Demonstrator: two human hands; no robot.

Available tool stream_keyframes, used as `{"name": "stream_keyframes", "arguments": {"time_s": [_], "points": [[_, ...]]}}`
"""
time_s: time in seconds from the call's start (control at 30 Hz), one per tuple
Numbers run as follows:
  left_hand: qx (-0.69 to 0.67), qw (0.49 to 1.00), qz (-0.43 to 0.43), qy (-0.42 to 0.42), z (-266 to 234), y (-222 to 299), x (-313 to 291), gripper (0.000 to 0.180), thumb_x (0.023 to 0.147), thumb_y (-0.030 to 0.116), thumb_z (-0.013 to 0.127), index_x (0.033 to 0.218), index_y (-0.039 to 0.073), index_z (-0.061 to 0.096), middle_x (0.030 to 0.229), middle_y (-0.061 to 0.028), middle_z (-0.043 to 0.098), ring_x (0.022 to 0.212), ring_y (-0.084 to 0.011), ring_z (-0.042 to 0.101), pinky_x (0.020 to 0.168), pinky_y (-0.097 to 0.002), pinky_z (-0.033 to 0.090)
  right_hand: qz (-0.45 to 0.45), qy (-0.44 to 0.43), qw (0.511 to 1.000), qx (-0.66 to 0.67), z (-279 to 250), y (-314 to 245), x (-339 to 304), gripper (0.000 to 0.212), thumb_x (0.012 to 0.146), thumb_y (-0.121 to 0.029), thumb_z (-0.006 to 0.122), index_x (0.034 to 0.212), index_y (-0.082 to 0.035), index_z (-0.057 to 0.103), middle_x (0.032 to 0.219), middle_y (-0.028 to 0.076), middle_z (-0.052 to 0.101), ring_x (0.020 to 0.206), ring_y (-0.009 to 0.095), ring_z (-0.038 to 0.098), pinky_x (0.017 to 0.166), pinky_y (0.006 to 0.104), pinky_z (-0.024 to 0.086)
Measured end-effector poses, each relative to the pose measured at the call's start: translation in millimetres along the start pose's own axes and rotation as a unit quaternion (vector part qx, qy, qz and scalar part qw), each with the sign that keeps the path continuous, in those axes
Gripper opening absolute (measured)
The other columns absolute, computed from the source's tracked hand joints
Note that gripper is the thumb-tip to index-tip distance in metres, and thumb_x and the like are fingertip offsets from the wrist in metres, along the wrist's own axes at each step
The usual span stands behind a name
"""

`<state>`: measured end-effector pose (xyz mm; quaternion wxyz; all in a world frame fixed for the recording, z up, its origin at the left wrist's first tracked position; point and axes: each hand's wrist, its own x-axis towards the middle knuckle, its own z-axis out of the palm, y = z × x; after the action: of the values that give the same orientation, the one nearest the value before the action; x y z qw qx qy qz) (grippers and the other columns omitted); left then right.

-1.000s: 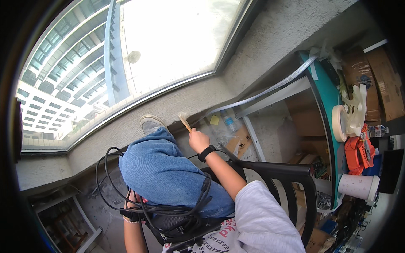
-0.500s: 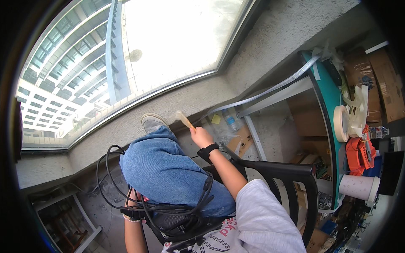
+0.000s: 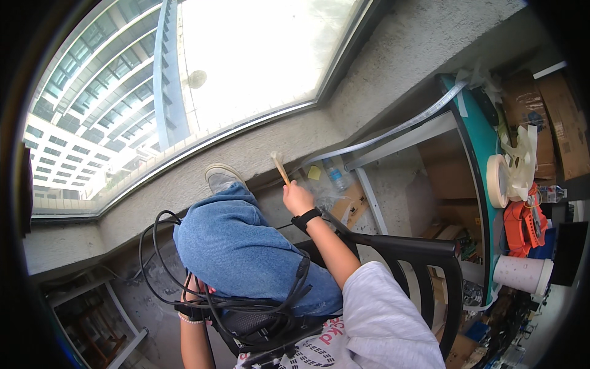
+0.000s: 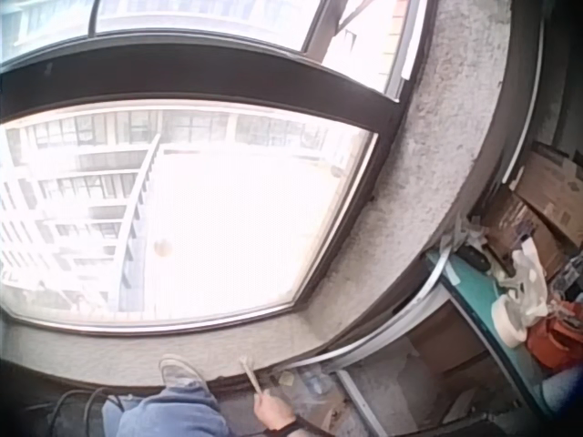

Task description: Cleaning the interior and exterior window frame and glass with a brush.

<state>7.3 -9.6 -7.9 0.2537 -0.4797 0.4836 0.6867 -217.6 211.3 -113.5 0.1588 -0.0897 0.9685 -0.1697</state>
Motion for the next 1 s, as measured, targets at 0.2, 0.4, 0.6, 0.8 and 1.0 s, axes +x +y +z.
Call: {"name": "stream_keyframes", "arguments": {"time_s": [0.2,0.4,0.6,0.8,1.0], "points": [[-0.003,1.000,-0.001,0.010,0,1,-2,0.051,0.082,0.045,0.037,0.074,-0.003,0.052,0.051,-0.0087,0.054,0.037,-0.0157,0.052,0.031,-0.0195,0.042,-0.024,-0.040,0.999,0.027,1,-15,-9,0.031,0.082,-0.032,0.038,0.079,-0.002,0.046,0.064,0.019,0.056,0.061,0.035,0.055,0.054,0.0451,0.043],[-0.069,0.997,0.029,-0.010,0,-2,-2,0.053,0.081,0.047,0.037,0.076,-0.003,0.052,0.053,-0.0089,0.055,0.037,-0.0158,0.052,0.031,-0.0195,0.042,-0.074,-0.102,0.992,0.030,12,-19,-16,0.038,0.083,-0.037,0.035,0.077,-0.002,0.049,0.067,0.018,0.056,0.063,0.036,0.054,0.055,0.0453,0.041],[-0.046,0.999,0.004,-0.013,-4,-6,2,0.052,0.081,0.047,0.038,0.076,-0.003,0.052,0.053,-0.0085,0.055,0.038,-0.0154,0.052,0.031,-0.0192,0.042,-0.003,-0.080,0.996,0.041,11,-16,-11,0.041,0.082,-0.038,0.035,0.078,-0.001,0.051,0.069,0.020,0.056,0.066,0.037,0.054,0.058,0.0457,0.041],[-0.046,0.998,0.026,-0.022,1,1,-6,0.049,0.082,0.042,0.037,0.071,-0.003,0.053,0.052,-0.0085,0.055,0.038,-0.0150,0.053,0.030,-0.0185,0.041,0.052,0.032,0.996,0.063,-1,-5,3,0.040,0.083,-0.037,0.034,0.078,-0.001,0.049,0.064,0.022,0.055,0.063,0.038,0.055,0.056,0.0463,0.042],[-0.037,0.999,0.025,-0.013,2,1,-5,0.047,0.084,0.038,0.036,0.068,-0.003,0.053,0.051,-0.0086,0.054,0.038,-0.0149,0.052,0.030,-0.0185,0.040,0.045,0.052,0.995,0.075,-3,6,8,0.036,0.085,-0.034,0.031,0.078,-0.001,0.046,0.063,0.022,0.055,0.061,0.039,0.054,0.054,0.0464,0.042]]}}
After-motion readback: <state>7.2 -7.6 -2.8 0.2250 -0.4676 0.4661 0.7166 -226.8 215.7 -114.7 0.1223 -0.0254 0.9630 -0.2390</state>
